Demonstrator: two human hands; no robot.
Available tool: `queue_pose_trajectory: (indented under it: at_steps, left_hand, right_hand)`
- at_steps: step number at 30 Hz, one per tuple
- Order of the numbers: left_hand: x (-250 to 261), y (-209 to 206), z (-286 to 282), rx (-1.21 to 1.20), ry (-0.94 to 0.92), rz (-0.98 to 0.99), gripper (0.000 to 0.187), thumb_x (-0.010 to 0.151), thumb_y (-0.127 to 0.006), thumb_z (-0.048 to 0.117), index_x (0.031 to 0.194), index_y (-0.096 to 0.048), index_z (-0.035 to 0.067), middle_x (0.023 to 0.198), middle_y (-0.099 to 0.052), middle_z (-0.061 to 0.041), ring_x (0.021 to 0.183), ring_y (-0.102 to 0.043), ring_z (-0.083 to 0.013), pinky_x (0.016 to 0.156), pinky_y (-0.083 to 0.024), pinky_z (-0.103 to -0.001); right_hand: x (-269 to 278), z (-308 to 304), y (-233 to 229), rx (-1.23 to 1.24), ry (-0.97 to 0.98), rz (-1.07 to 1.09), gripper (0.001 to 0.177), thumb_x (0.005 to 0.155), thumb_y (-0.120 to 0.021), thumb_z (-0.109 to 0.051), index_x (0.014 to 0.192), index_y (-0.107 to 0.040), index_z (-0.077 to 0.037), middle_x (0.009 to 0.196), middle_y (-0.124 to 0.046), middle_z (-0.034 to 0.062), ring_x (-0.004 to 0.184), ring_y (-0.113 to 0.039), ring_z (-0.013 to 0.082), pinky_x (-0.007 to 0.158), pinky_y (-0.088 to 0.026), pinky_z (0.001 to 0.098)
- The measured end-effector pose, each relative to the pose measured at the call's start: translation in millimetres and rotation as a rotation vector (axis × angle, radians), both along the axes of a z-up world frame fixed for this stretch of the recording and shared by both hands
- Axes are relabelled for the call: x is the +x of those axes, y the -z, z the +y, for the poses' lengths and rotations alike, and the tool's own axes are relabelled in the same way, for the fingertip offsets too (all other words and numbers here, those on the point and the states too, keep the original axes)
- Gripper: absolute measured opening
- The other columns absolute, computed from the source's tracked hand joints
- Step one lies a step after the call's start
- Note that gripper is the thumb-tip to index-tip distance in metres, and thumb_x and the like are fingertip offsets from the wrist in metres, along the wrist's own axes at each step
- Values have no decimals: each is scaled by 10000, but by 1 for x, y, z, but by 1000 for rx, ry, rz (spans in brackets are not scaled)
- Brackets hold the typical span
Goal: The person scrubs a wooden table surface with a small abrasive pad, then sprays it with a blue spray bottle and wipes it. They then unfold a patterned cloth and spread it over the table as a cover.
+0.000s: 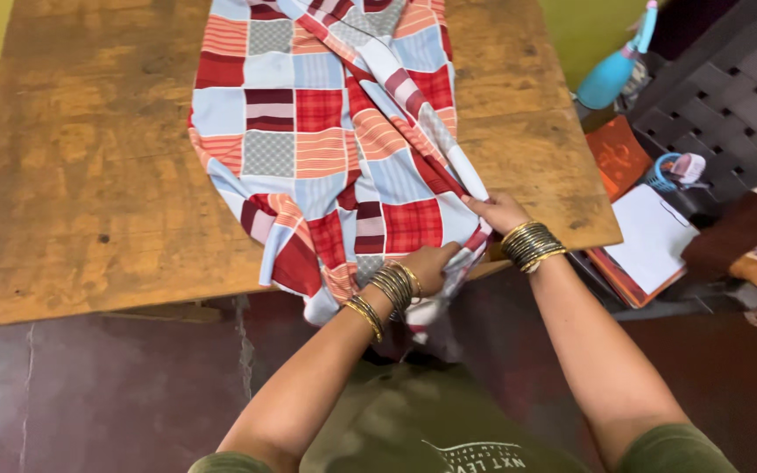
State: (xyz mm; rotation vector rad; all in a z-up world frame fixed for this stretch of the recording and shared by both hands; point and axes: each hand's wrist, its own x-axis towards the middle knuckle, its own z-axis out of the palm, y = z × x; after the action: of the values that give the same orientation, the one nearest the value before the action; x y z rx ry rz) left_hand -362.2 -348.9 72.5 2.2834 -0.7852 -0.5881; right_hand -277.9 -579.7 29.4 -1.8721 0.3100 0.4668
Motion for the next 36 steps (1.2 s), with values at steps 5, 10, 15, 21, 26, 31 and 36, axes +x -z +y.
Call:
queue_pose_trajectory:
  at_steps: [5,10,15,21,26,31,36]
  left_hand:
    - [-5,-5,-25,-198,11,123,420,949,-654,374,1279,-591,122,1108,-743,-160,1025,-720,-335,895,-545,-446]
    - [16,-29,-15,-209,-125,11,299,953,-639,297,1167,-683,92,1004,-762,-172,957,-743,-323,868,-574,-427]
    - [43,-54,-13,-237,-253,-21,264,940,-622,243,1148,-703,103,1002,-773,-157,931,-755,-298,850,-583,-404]
    - [133,-45,-48,-377,-465,60,262,976,-611,246,1143,-707,69,963,-770,-163,818,-765,-314,745,-609,-422]
    - [213,-26,-100,-560,-718,393,504,883,-732,307,1249,-549,14,1086,-711,-144,905,-751,-315,800,-640,-482]
    - [247,-51,-104,-191,-378,-1204,686,822,-627,685,1295,-560,193,1280,-689,-156,1240,-580,-381,1113,-214,-598]
    - [283,-100,-117,372,382,-497,605,877,-571,698,1294,-667,270,1220,-714,-46,1220,-633,-250,1151,-62,-788]
  right_hand:
    - [5,-71,32,-24,24,-148,244,931,-701,-173,1092,-713,9,908,-713,40,805,-640,150,734,-520,312]
    - [10,-127,49,-183,318,-384,249,955,-653,-180,1142,-714,-28,914,-717,23,829,-643,119,751,-514,283]
    - [-16,-128,-12,-290,430,-486,259,1025,-691,-232,1118,-726,7,918,-697,117,834,-609,156,760,-498,325]
    - [-26,-87,-88,-407,493,-596,238,941,-754,-259,1037,-770,-42,881,-760,133,817,-713,175,747,-526,315]
    - [-32,-76,-129,-510,419,-555,220,915,-764,-243,1043,-772,-65,814,-740,159,724,-721,214,682,-529,344]
    - [-36,-96,-154,-633,439,-564,209,908,-763,-245,1032,-776,-78,802,-731,160,675,-717,257,646,-535,369]
    - [-56,-131,-162,-852,530,-521,206,902,-795,-282,989,-797,-95,771,-713,166,705,-702,313,658,-543,392]
